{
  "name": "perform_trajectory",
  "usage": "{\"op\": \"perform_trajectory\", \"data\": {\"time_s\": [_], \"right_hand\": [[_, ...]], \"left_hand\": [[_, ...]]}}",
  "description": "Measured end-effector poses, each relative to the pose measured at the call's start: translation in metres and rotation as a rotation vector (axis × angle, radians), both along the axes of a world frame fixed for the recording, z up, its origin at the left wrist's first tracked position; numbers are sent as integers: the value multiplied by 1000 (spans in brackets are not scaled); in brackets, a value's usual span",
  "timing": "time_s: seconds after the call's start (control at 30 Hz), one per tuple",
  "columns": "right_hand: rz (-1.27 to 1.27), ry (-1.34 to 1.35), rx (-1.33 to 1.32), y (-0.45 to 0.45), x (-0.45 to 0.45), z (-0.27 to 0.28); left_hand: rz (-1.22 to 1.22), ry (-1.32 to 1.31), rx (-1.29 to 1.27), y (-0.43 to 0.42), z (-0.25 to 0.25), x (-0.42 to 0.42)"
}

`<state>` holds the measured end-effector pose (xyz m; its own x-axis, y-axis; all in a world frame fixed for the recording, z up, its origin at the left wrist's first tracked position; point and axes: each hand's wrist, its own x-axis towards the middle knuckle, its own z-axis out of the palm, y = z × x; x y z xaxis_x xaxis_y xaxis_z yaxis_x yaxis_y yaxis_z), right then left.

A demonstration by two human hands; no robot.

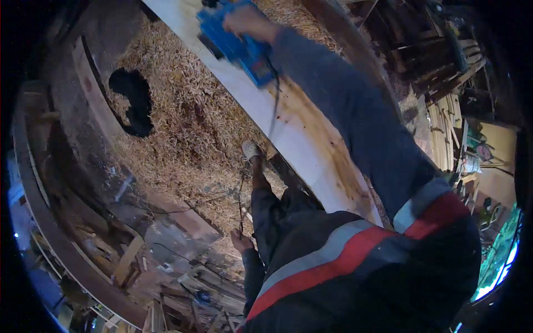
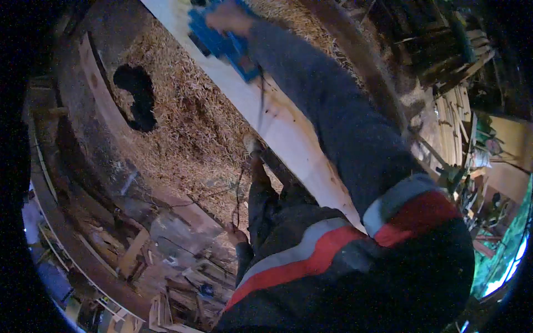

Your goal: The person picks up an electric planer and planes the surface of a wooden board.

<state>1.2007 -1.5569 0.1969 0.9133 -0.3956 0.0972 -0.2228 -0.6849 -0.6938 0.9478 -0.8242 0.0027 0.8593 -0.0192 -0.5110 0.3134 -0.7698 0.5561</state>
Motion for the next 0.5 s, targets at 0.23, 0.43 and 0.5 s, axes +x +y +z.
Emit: {"op": "perform_trajectory", "data": {"time_s": [0.23,0.43,0.5], "right_hand": [[-517,309,361,171,-287,32],[-657,415,400,342,-559,65],[-690,591,490,395,-638,77]], "left_hand": [[-514,194,775,37,14,61],[-902,-11,627,-11,15,96],[-996,-185,444,-60,36,68]]}}
